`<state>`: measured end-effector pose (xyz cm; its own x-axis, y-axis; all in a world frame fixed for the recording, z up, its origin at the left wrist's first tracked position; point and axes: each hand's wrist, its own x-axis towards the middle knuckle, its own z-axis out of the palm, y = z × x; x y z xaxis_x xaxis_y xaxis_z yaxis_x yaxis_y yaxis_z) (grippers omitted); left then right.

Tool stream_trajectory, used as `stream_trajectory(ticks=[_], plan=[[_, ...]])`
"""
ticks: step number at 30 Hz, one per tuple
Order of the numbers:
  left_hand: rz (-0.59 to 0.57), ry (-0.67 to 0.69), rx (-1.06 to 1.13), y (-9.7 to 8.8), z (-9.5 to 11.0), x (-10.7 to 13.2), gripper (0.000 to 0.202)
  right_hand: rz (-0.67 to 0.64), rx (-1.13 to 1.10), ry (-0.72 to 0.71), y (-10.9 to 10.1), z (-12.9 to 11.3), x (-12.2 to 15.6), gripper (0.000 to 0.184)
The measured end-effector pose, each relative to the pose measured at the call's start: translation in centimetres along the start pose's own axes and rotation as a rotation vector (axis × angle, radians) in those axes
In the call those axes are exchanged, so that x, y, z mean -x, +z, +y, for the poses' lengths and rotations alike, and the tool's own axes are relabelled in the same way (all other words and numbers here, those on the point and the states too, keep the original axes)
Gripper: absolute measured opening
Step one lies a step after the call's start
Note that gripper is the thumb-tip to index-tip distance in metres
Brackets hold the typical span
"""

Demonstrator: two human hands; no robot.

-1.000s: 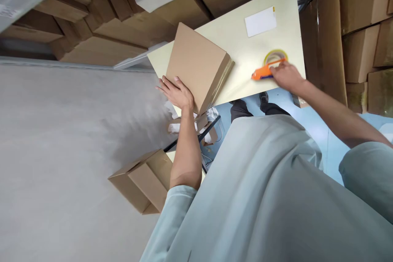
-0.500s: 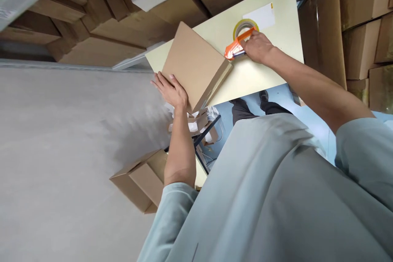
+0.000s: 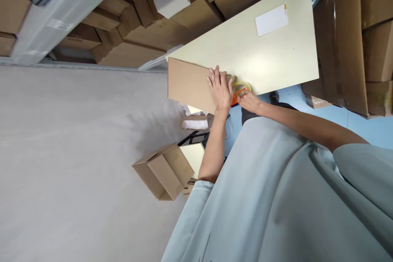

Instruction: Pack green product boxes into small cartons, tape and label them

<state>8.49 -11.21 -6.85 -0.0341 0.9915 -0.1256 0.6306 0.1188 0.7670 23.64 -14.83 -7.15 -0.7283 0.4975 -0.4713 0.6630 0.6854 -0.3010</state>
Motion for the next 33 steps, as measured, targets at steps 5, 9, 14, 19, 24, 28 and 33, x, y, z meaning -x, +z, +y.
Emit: stream_trajectory(ticks=[5, 9, 14, 19, 24, 28, 33], plan=[[-0.190, 0.090, -0.351, -0.7, -2.1, 1.4, 0.046, 0.027, -0.018, -0.014, 1.3, 1.0, 2.2, 0.052], [-0.221, 0.135, -0.427, -0.8, -2.5, 1.4, 0.047, 0.027, -0.003, 0.084, 1.6, 7.5, 6.6, 0.048], [-0.250, 0.150, -0.451, -0.5, -1.4, 1.9, 0.043, 0.097, -0.030, 0.312, -0.3, 16.2, 7.2, 0.047], [-0.308, 0.176, -0.465, -0.2, -1.0, 2.0, 0.045, 0.100, -0.113, 0.368, -3.0, 16.1, 1.9, 0.040], [-0.313, 0.184, -0.443, 0.4, -1.5, 1.7, 0.043, 0.057, -0.189, 0.379, -5.0, 12.6, -0.4, 0.039], [-0.304, 0.178, -0.423, 0.7, -1.3, 1.6, 0.048, -0.023, -0.207, 0.459, -6.5, 9.2, -1.3, 0.032], [-0.296, 0.207, -0.327, 0.7, -1.0, 1.5, 0.053, -0.098, -0.154, 0.597, -9.5, 8.1, -2.2, 0.040]])
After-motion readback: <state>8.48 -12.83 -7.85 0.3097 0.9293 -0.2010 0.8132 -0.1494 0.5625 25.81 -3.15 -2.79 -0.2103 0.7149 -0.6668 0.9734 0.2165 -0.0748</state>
